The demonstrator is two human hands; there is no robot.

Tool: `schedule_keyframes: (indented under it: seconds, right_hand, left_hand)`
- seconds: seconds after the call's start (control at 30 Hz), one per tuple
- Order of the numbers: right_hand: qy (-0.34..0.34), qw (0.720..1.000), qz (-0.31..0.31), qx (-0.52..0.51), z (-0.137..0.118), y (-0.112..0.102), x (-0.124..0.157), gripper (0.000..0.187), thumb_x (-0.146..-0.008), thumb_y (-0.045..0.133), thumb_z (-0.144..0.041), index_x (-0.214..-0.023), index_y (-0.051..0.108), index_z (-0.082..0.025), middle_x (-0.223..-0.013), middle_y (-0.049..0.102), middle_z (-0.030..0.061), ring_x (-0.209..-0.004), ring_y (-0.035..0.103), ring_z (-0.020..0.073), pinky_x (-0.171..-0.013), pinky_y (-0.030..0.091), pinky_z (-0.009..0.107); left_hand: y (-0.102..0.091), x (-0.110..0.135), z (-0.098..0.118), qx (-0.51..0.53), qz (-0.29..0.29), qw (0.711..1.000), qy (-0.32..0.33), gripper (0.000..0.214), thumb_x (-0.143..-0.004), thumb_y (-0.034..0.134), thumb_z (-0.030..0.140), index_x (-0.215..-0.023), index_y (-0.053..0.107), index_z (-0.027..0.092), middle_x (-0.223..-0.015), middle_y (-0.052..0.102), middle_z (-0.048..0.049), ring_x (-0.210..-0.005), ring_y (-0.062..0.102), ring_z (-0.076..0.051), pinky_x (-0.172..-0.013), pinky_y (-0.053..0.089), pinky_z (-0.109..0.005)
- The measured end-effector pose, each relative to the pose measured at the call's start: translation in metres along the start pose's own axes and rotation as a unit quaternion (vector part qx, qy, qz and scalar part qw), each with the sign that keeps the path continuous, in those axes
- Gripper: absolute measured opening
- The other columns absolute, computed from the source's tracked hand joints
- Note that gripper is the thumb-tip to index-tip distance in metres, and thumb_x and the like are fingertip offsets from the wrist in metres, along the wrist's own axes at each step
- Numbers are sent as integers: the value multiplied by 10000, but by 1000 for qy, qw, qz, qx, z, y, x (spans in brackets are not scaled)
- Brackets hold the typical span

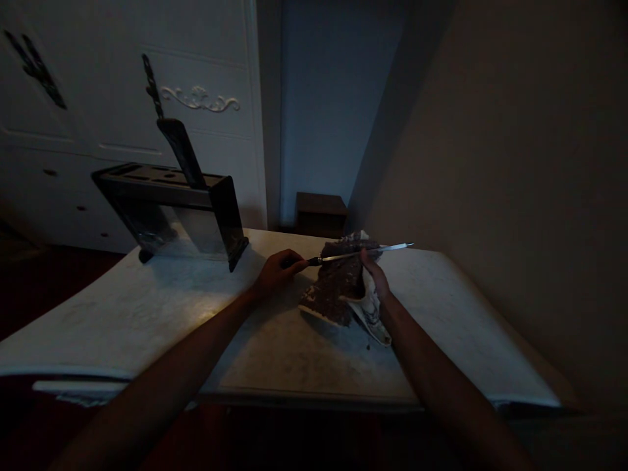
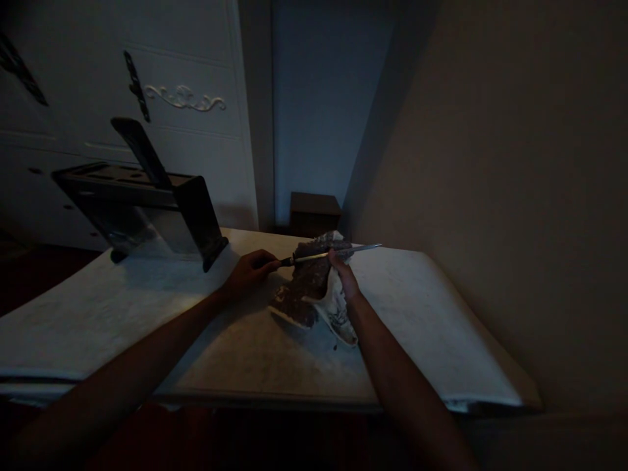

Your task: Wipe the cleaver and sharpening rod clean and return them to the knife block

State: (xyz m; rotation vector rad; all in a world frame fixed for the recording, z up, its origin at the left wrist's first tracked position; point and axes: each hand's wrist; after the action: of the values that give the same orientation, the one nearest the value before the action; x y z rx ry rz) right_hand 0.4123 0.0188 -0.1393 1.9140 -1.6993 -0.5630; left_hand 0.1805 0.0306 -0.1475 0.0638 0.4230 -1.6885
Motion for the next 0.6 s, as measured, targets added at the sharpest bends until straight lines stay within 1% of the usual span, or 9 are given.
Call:
schedule_keyframes:
  seconds: [0.07,0.2,0.27,0.33,0.4,0.53,0.6]
  right_hand:
    - [-2,1000,-20,22,4,2,3,362,-706,831,-405,-989,666,-251,-924,750,31,-1113,667,306,-1024,534,505]
    - [-6,997,-50,55,5,3,9,376,-699,844,-383,-1010,677,-253,-980,751,40,-1125,660,327,-1040,514,532]
    - [9,995,-70,66,5,2,10,408,-682,855,-365,-1027,687,-227,-970,752,56,-1116,663,343,-1041,508,540]
    - [34,992,-98,73,5,-1,10,423,-666,860,-343,-1032,693,-213,-957,752,65,-1107,666,351,-1037,505,548]
    - [50,989,-115,76,6,-4,9,426,-641,869,-334,-1012,697,-217,-942,754,61,-1091,674,352,-1025,508,552]
    - [63,990,-109,64,6,-8,7,464,-534,914,-321,-931,692,-225,-898,761,52,-1065,685,358,-1003,514,561]
    - [78,989,-110,56,6,-7,8,462,-528,914,-317,-916,681,-226,-905,762,55,-1084,677,358,-1006,506,571]
  left_hand:
    - [1,1,1,-1,6,1000,7,374,-761,696,534,-802,672,163,-684,606,-13,-603,531,-139,-549,402,-251]
    - [4,2,3,4,16,1000,22,357,-766,680,532,-802,690,177,-761,659,-39,-725,584,-181,-661,449,-280]
    - [7,3,5,11,15,1000,23,350,-764,676,529,-804,693,182,-794,677,-45,-764,598,-193,-704,461,-293]
    - [8,4,7,17,10,1000,20,351,-769,667,528,-800,693,179,-794,680,-47,-769,602,-194,-714,466,-295]
    - [10,6,8,19,3,1000,15,363,-775,653,535,-777,687,173,-754,662,-44,-735,591,-185,-685,461,-286]
    - [13,8,8,24,-21,999,-17,433,-788,619,591,-695,641,168,-614,560,-18,-592,503,-148,-550,386,-257]
    - [15,9,7,28,-33,999,-29,452,-799,600,609,-701,633,168,-587,527,-8,-562,473,-141,-520,353,-251]
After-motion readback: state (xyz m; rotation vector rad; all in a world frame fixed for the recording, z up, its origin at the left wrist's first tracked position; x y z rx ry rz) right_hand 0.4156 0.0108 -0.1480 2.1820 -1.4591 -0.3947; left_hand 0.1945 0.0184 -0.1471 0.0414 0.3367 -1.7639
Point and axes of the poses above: each hand's wrist, its own x-axis away from the middle knuckle, its own y-axis out of the palm, z = x × y
